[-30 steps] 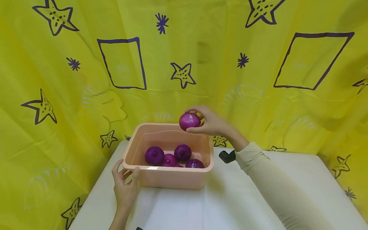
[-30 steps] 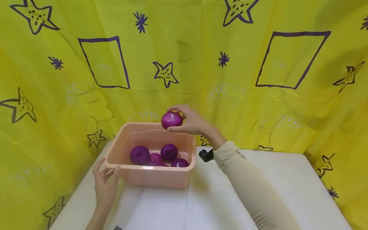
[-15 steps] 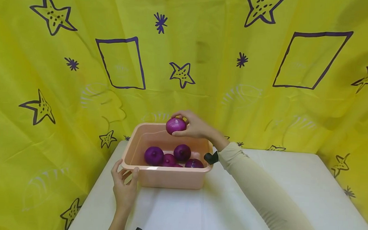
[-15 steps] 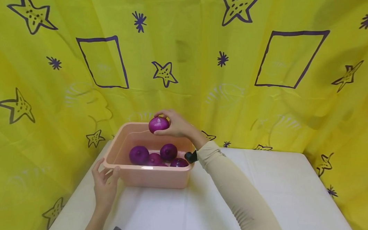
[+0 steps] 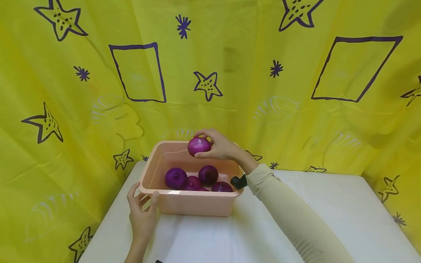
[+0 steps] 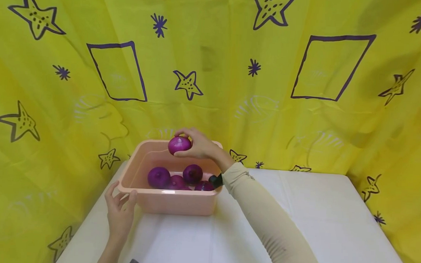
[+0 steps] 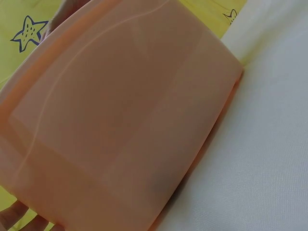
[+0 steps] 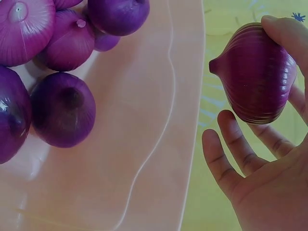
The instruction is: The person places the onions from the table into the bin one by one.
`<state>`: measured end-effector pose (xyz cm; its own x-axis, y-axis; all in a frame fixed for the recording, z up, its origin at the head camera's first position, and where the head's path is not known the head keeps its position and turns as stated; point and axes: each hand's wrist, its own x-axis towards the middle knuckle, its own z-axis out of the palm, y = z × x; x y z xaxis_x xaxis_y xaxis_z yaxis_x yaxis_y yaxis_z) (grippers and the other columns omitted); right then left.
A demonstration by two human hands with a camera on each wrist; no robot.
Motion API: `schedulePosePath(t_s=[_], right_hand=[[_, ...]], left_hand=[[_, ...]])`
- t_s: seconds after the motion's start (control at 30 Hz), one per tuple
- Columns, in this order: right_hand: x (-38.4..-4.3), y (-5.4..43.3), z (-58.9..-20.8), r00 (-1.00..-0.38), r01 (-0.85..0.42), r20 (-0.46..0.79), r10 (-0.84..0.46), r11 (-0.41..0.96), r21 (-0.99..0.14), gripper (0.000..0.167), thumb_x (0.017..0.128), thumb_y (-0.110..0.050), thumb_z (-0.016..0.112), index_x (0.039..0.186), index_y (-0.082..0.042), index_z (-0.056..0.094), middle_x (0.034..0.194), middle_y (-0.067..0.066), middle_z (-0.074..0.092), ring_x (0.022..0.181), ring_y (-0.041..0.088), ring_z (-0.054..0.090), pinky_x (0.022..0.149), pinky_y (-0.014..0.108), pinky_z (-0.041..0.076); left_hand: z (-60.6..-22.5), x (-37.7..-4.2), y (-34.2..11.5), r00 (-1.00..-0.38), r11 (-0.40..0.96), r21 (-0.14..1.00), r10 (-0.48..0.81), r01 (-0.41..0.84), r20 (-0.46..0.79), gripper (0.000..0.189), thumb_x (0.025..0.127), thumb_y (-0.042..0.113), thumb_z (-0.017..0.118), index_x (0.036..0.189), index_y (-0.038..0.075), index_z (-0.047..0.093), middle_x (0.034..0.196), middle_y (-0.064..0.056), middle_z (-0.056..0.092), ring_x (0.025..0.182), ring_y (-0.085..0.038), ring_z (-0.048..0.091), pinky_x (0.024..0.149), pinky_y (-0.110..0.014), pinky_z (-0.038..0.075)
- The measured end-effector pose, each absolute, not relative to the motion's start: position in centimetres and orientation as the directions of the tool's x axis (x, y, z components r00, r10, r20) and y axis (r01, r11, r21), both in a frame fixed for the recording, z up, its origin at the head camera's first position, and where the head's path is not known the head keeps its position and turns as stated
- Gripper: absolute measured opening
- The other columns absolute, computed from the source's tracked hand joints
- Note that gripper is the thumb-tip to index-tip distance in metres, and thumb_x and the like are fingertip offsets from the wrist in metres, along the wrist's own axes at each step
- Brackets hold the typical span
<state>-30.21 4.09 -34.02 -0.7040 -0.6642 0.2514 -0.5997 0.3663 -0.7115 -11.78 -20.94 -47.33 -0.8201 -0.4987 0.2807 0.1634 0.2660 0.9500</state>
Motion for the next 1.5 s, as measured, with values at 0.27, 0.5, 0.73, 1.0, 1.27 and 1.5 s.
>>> schedulePosePath(t_s=[0.27,0.5,0.73,1.0,1.27,1.5], right_hand=[[-30.1,4.0,-34.2,-0.708,-0.587,0.239,-0.665,0.365,-0.722,0.061,0.083,-0.024,0.086,0.136,-0.014,0.058,0.132,0.011,0.054,0.118,0.031,0.055,0.09,0.035,0.057],[-30.0,4.3,-34.4,-0.702,-0.56,0.196,-0.685,0.361,-0.746,0.071,0.087,-0.025,0.083,0.147,-0.012,0.048,0.143,0.016,0.05,0.125,0.041,0.054,0.103,0.052,0.051],[-29.8,4.9,-34.1,-0.709,-0.55,0.172,-0.684,0.384,-0.742,0.076,0.089,-0.029,0.081,0.153,-0.014,0.043,0.151,0.017,0.046,0.129,0.048,0.052,0.108,0.06,0.043],[-29.3,5.6,-33.5,-0.726,-0.545,0.162,-0.669,0.415,-0.728,0.073,0.089,-0.034,0.081,0.152,-0.017,0.046,0.144,0.018,0.051,0.123,0.047,0.057,0.102,0.055,0.05],[-29.1,6.6,-33.4,-0.725,-0.586,0.199,-0.66,0.437,-0.683,0.07,0.09,-0.035,0.079,0.15,-0.018,0.048,0.139,0.018,0.056,0.115,0.037,0.061,0.099,0.05,0.052],[-28.9,7.4,-33.3,-0.717,-0.61,0.226,-0.659,0.436,-0.661,0.07,0.09,-0.035,0.08,0.15,-0.017,0.049,0.139,0.019,0.057,0.113,0.035,0.062,0.097,0.048,0.054]], left_hand=[[-47.3,-11.7,-21.0,-0.819,0.28,0.947,-0.499,0.157,0.283,0.07,0.1,0.022,0.069,0.157,0.021,0.029,0.134,-0.021,0.059,0.116,-0.031,0.059,0.084,-0.007,0.047],[-47.2,-11.5,-21.1,-0.834,0.295,0.945,-0.479,0.142,0.275,0.072,0.1,0.025,0.069,0.158,0.024,0.026,0.141,-0.02,0.055,0.122,-0.036,0.059,0.091,-0.019,0.052],[-47.3,-11.7,-21.0,-0.837,0.305,0.942,-0.471,0.142,0.279,0.072,0.1,0.024,0.068,0.158,0.022,0.025,0.143,-0.022,0.053,0.122,-0.04,0.058,0.093,-0.032,0.054],[-47.2,-11.6,-21.1,-0.831,0.319,0.937,-0.476,0.141,0.287,0.069,0.1,0.027,0.069,0.156,0.023,0.028,0.142,-0.021,0.055,0.121,-0.038,0.06,0.09,-0.026,0.053],[-47.6,-12.1,-21.4,-0.83,0.33,0.931,-0.466,0.158,0.306,0.069,0.099,0.027,0.069,0.155,0.022,0.029,0.142,-0.021,0.054,0.12,-0.038,0.061,0.091,-0.034,0.055],[-47.8,-12.0,-21.3,-0.82,0.345,0.92,-0.46,0.187,0.34,0.071,0.098,0.02,0.07,0.156,0.019,0.028,0.142,-0.025,0.054,0.118,-0.042,0.061,0.088,-0.04,0.056]])
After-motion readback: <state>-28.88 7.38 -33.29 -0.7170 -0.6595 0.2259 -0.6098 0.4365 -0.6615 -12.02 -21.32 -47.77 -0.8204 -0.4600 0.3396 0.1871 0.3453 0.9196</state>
